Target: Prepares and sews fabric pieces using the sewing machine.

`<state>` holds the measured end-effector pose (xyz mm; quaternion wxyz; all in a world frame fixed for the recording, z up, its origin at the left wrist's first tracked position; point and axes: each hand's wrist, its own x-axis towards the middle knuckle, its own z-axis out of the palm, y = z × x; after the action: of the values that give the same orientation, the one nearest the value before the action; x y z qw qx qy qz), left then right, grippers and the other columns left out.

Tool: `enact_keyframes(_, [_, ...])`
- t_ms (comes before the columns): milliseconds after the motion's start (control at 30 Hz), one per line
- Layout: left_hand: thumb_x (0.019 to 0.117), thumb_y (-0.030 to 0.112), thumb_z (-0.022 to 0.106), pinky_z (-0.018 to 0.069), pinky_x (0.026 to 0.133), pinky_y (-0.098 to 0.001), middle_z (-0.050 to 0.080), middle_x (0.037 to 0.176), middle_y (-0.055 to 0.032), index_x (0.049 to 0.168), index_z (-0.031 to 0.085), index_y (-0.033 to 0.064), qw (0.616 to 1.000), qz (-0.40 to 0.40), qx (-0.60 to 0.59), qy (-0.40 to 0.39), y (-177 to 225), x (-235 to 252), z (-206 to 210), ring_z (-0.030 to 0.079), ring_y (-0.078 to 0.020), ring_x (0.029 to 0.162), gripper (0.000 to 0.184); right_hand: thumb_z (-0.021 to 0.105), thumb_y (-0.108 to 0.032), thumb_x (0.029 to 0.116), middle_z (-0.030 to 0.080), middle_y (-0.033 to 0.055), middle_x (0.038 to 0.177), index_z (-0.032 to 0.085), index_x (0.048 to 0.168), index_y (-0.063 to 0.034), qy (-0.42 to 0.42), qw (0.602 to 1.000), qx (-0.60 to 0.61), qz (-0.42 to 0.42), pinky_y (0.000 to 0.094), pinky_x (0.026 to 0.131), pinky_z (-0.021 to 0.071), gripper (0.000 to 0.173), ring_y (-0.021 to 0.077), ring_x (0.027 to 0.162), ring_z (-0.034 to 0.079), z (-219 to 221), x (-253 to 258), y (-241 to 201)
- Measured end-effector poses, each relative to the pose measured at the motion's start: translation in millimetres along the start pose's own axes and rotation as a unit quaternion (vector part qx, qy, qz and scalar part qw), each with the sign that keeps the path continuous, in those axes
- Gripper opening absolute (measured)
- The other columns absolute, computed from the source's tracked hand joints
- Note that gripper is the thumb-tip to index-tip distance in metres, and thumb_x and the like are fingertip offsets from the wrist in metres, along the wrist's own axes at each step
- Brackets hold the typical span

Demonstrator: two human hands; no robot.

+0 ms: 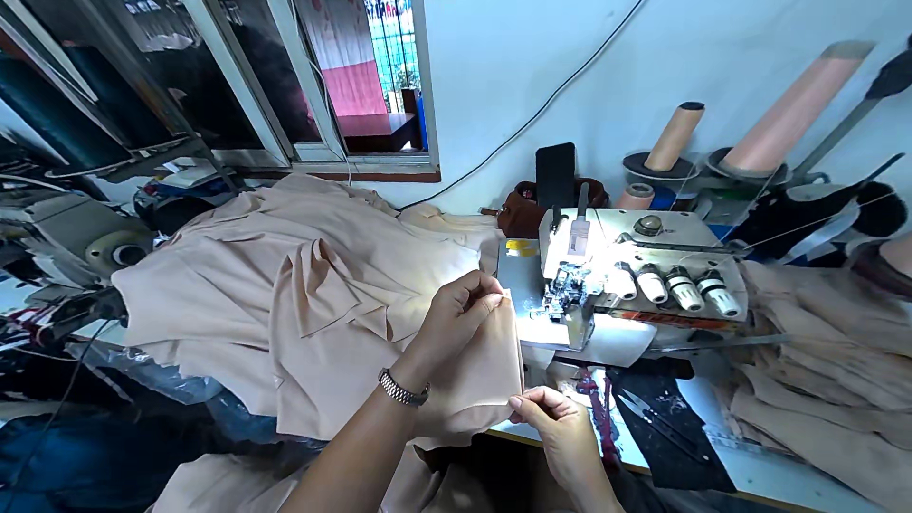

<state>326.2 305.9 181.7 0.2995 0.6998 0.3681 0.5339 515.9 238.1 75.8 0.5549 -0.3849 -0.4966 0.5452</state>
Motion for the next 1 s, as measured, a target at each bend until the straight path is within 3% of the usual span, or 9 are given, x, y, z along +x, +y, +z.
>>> enact_keyframes(267, [0.0999,0.0,0.057,0.0522,0.072,-0.0193,0.064,0.087,-0.0028,0.103,0.064,0.0001,1.0,0.012,-0.013,0.015,-3.9,0.4,2.6,0.061,-0.005,0.077,0.008,0.066,-0.004,0.092,0.071,0.0043,0.073,0.069,0.083,-0.0025,-0.027,0.998,0.038,-0.029,0.028,0.066,0.0624,0.009,0.0125,0.064,0.07,-1.9,-0.1,1.3])
enact_keyframes(500, [0.0999,-0.001,0.057,0.0521,0.072,-0.0193,0.064,0.088,-0.0028,0.102,0.064,0.0005,0.999,0.012,-0.001,0.03,-0.4,-1.3,1.1,0.061,-0.0052,0.078,0.008,0.068,0.0,0.0873,0.068,0.0044,0.069,0.065,0.08,-0.0025,0.025,0.999,0.023,-0.037,0.0245,0.058,0.0588,0.009,0.0112,0.058,0.066,8.9,2.2,0.7])
enact_keyframes(567, [0.1009,0.0,0.056,0.0517,0.071,-0.0185,0.064,0.088,-0.0028,0.103,0.064,0.0006,1.0,0.008,0.005,0.028,4.4,-2.7,0.4,0.061,-0.0052,0.077,0.009,0.067,0.004,0.0856,0.067,0.0054,0.07,0.06,0.088,-0.0009,0.028,0.998,0.044,-0.029,0.0256,0.057,0.0591,0.01,0.0123,0.058,0.067,14.7,2.5,-1.9])
enact_keyframes(633, [0.1012,0.0,0.055,0.0508,0.069,-0.018,0.063,0.087,-0.0026,0.103,0.064,0.0007,1.0,0.009,0.007,0.027,6.2,-3.4,0.3,0.06,-0.005,0.075,0.009,0.064,0.005,0.0869,0.07,0.0062,0.074,0.062,0.109,0.0054,0.012,0.999,0.042,-0.02,0.0273,0.059,0.0608,0.022,0.0136,0.061,0.069,18.0,1.8,-5.3])
enact_keyframes(667, [0.1013,0.0,0.055,0.0507,0.068,-0.018,0.063,0.087,-0.0026,0.103,0.064,0.0008,1.0,0.012,0.006,0.025,6.3,-3.6,0.0,0.059,-0.0051,0.074,0.009,0.063,0.003,0.0889,0.071,0.0068,0.077,0.064,0.114,0.0072,0.003,0.999,0.036,-0.021,0.0276,0.061,0.0613,0.025,0.0138,0.063,0.069,18.2,1.6,-5.1])
enact_keyframes(767, [0.1008,0.0,0.055,0.0505,0.063,-0.0188,0.064,0.088,-0.0029,0.105,0.064,0.0028,1.0,0.008,0.016,0.014,9.5,-7.6,-0.3,0.059,-0.0063,0.071,0.01,0.061,0.0,0.0927,0.073,0.007,0.083,0.072,0.1,0.004,0.0,0.999,0.009,-0.042,0.0241,0.066,0.0608,0.013,0.0112,0.07,0.07,17.4,0.0,-1.0])
enact_keyframes(900, [0.1007,0.001,0.054,0.0482,0.058,-0.0181,0.061,0.085,-0.0026,0.105,0.062,0.0038,0.999,0.029,0.002,0.023,6.9,-8.3,2.8,0.056,-0.0064,0.067,0.009,0.058,0.001,0.0937,0.072,0.0043,0.09,0.071,0.098,0.0012,-0.005,0.997,0.008,-0.073,0.0218,0.077,0.0585,0.015,0.0081,0.082,0.069,13.9,-0.6,4.9])
enact_keyframes(1000, [0.1012,0.002,0.054,0.0475,0.058,-0.0174,0.061,0.083,-0.0018,0.104,0.062,0.0045,0.999,0.028,0.0,0.033,5.6,-6.3,4.2,0.056,-0.0055,0.066,0.009,0.053,0.001,0.096,0.071,0.0064,0.084,0.065,0.099,0.0018,0.02,0.998,0.049,-0.021,0.0285,0.068,0.0624,0.013,0.0129,0.072,0.071,19.4,-3.3,2.9])
